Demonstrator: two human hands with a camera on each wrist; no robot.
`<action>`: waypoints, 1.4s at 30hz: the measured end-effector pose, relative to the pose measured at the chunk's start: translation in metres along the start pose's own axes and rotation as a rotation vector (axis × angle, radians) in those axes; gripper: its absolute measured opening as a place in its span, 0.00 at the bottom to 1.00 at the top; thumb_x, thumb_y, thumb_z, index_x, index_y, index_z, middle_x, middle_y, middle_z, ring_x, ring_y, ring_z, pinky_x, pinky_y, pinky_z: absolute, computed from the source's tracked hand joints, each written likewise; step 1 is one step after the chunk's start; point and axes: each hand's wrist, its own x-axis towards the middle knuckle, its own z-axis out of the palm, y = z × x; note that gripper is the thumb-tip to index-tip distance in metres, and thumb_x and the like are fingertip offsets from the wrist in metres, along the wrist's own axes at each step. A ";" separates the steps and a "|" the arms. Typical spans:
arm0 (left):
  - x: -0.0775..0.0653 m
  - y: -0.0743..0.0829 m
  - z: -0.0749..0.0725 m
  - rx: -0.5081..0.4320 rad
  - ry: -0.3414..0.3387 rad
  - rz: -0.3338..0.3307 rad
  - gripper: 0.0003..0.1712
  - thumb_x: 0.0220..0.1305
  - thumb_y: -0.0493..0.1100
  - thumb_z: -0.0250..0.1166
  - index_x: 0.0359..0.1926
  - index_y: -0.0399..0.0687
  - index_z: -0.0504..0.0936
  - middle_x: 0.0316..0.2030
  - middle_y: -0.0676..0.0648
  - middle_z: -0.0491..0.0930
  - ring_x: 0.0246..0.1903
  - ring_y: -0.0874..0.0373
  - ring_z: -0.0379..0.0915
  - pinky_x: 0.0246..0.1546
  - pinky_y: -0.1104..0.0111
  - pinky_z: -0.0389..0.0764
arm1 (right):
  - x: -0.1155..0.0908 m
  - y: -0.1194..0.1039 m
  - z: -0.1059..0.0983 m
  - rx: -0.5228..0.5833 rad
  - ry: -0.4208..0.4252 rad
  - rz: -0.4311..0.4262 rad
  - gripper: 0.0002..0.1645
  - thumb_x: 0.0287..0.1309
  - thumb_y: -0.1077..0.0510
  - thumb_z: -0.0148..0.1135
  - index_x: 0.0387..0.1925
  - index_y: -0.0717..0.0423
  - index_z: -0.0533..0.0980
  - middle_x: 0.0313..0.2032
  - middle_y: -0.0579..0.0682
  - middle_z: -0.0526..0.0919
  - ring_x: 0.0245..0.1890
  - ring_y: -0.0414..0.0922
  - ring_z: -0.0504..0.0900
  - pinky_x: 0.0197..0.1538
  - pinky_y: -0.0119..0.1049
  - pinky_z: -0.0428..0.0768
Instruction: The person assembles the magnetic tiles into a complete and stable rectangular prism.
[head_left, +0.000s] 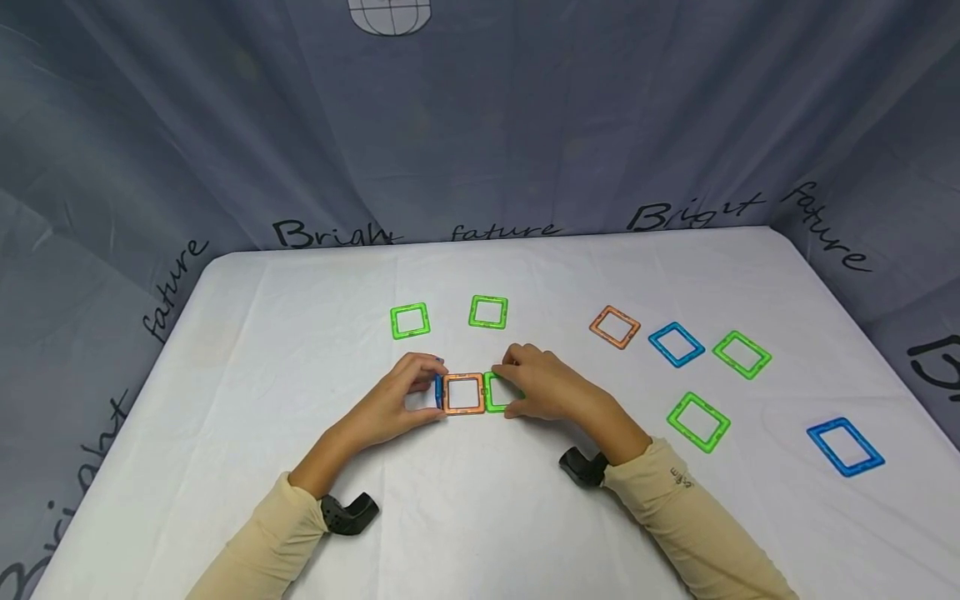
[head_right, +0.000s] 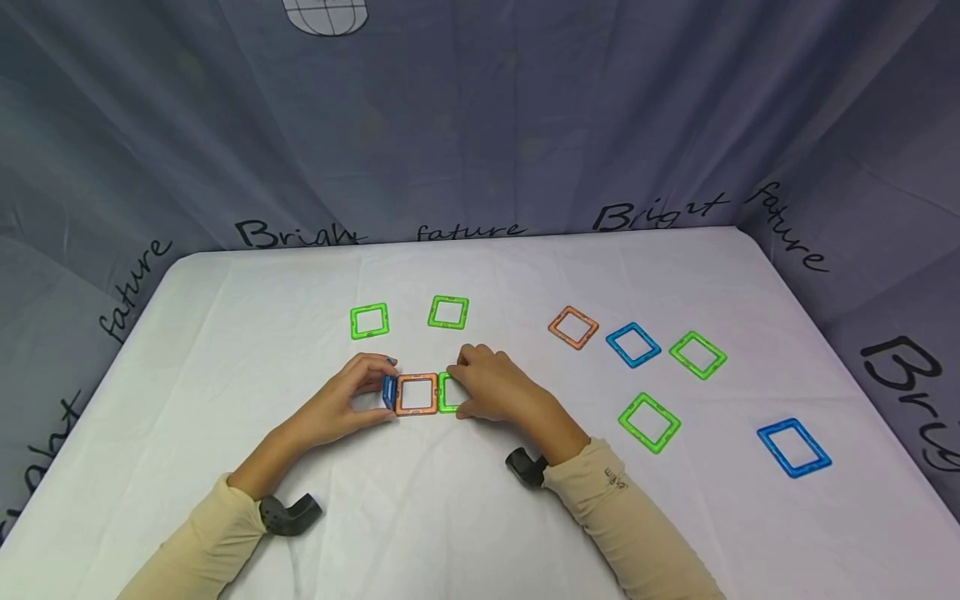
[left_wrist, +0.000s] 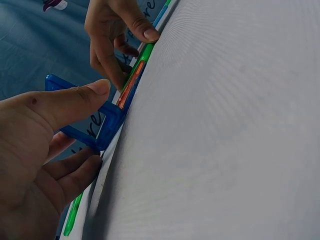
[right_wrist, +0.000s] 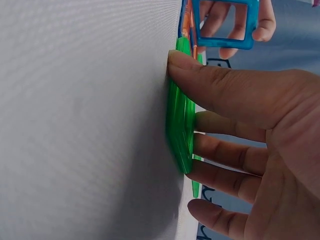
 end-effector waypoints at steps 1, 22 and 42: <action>0.000 0.000 0.000 0.001 -0.001 0.000 0.30 0.48 0.36 0.71 0.52 0.45 0.67 0.53 0.45 0.65 0.53 0.51 0.69 0.54 0.65 0.75 | 0.000 0.000 0.000 0.000 0.002 -0.001 0.38 0.43 0.49 0.71 0.57 0.58 0.71 0.48 0.51 0.72 0.49 0.46 0.70 0.50 0.41 0.72; -0.003 -0.002 0.000 -0.009 0.002 -0.030 0.29 0.48 0.37 0.71 0.51 0.47 0.68 0.53 0.45 0.65 0.54 0.52 0.69 0.55 0.67 0.74 | 0.002 -0.001 0.003 0.020 0.004 0.003 0.38 0.43 0.49 0.72 0.57 0.57 0.72 0.49 0.51 0.72 0.48 0.46 0.69 0.50 0.40 0.72; 0.000 0.000 -0.002 -0.006 -0.025 -0.040 0.29 0.48 0.39 0.71 0.52 0.48 0.68 0.53 0.47 0.65 0.55 0.54 0.67 0.56 0.67 0.73 | 0.013 0.001 -0.012 0.036 -0.065 0.018 0.37 0.44 0.45 0.70 0.57 0.53 0.72 0.45 0.49 0.75 0.44 0.44 0.72 0.49 0.41 0.73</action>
